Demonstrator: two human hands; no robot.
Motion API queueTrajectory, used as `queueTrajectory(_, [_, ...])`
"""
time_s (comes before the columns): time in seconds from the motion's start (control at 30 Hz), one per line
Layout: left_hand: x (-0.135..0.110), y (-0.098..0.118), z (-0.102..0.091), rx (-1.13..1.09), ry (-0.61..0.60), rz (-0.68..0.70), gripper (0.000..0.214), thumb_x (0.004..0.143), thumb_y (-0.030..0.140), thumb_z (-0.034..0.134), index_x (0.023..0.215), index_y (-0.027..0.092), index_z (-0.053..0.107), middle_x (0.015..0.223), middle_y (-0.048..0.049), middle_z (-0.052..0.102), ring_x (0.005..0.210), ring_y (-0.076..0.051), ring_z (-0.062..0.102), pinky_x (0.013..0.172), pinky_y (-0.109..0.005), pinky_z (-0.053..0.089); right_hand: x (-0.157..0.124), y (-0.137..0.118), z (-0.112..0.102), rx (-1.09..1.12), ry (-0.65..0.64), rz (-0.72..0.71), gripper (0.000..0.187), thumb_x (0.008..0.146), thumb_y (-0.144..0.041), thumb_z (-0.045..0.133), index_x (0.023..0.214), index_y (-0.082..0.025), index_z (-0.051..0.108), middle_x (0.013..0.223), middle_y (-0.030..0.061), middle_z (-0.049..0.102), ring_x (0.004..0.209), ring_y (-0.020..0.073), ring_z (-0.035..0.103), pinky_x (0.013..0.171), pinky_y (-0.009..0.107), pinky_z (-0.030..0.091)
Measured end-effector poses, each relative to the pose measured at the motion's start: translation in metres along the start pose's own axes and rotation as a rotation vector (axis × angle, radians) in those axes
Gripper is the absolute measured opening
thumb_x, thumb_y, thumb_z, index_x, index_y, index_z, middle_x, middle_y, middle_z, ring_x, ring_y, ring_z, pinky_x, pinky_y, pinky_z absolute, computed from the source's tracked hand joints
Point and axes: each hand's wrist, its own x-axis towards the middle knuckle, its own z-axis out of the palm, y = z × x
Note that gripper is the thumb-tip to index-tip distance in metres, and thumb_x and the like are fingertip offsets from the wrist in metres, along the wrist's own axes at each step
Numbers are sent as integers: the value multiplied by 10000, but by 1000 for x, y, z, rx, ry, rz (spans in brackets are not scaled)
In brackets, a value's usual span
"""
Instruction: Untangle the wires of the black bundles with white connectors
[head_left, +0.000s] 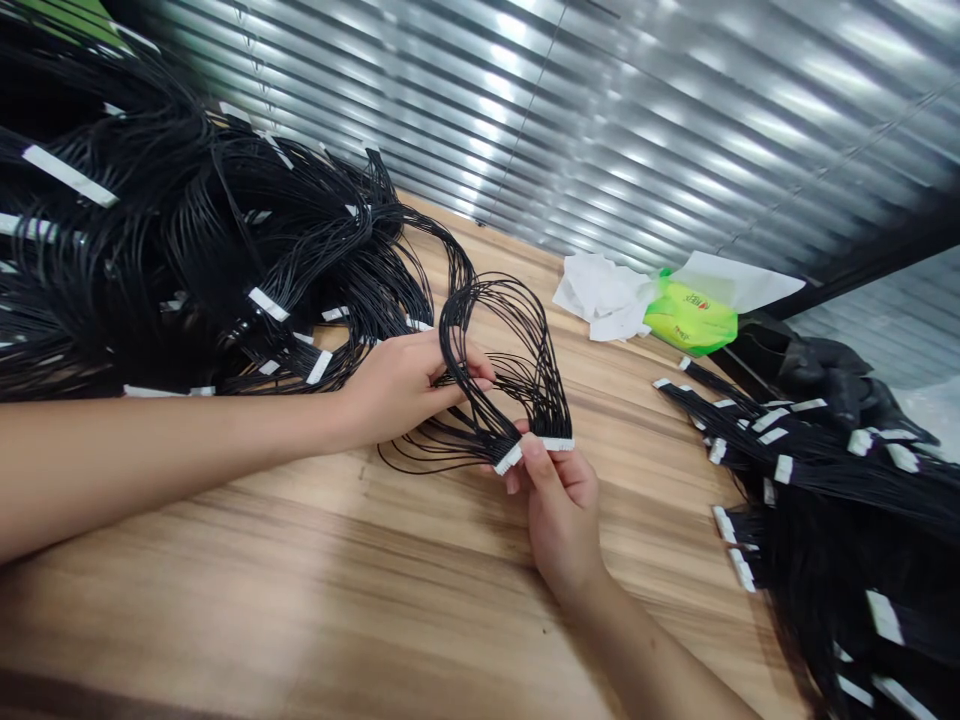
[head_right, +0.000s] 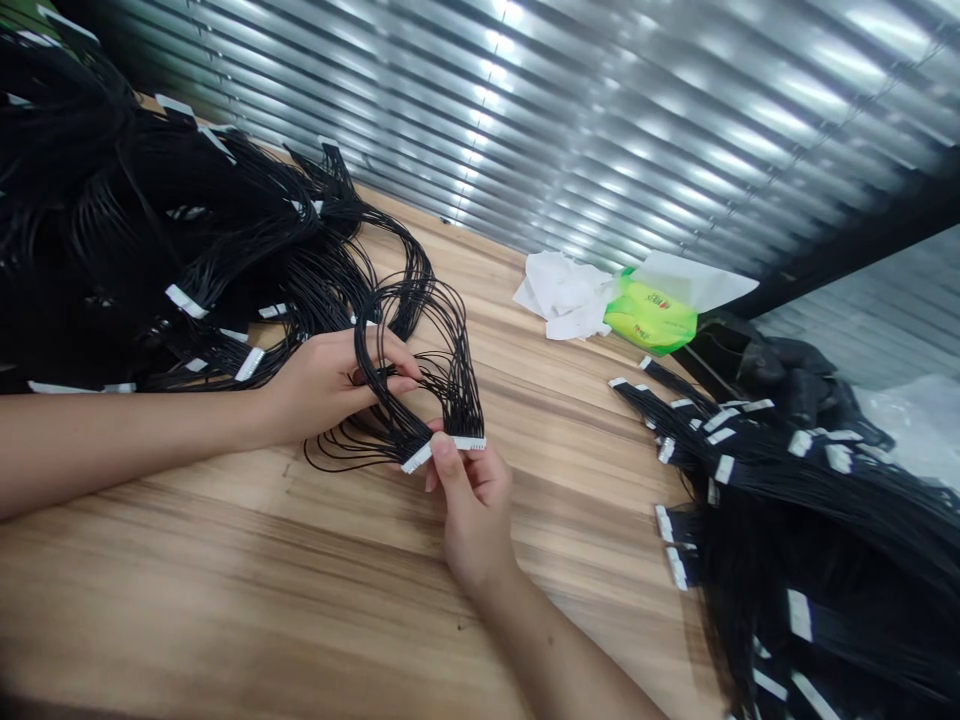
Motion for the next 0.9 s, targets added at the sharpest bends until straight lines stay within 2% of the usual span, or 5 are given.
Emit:
queueTrajectory(0.2, [-3,-2,-1,-29,17,52,111,865,258,598,901,196,681,896,0,687,719,-103,588,647,-200,439,1,0,-1,-5,83,-61,270,771,-448,697,831,-185,697,604,-25,582,495,94,442,485,238,384])
queueTrajectory(0.3, [-2,-3,0,-150,-2,82,147,871,221,599,990,215,684,905,1,704,717,-97,610,667,-200,459,2,1,-1,-6,2,4,271,769,-452,698,833,-189,704,590,-25,592,498,105,474,502,250,410])
queueTrajectory(0.43, [2,-2,0,-300,19,249,173,888,186,595,1030,214,689,938,-23,705,865,-104,641,806,-200,482,0,-1,0,6,-144,89,292,755,-477,701,818,-192,712,601,-8,639,498,122,534,499,257,428])
queueTrajectory(0.67, [3,-4,1,-304,65,274,99,880,203,605,864,166,695,778,-23,655,690,-83,585,596,-169,452,0,-9,-2,-42,-336,200,294,755,-488,702,816,-201,712,574,-24,629,538,130,564,569,263,423])
queueTrajectory(0.9, [3,-9,7,-370,19,451,140,897,197,582,868,126,699,835,-76,677,779,-101,626,713,-199,513,-2,-8,-3,-27,-430,235,214,814,-442,661,850,-234,694,582,-31,654,520,119,541,593,265,415])
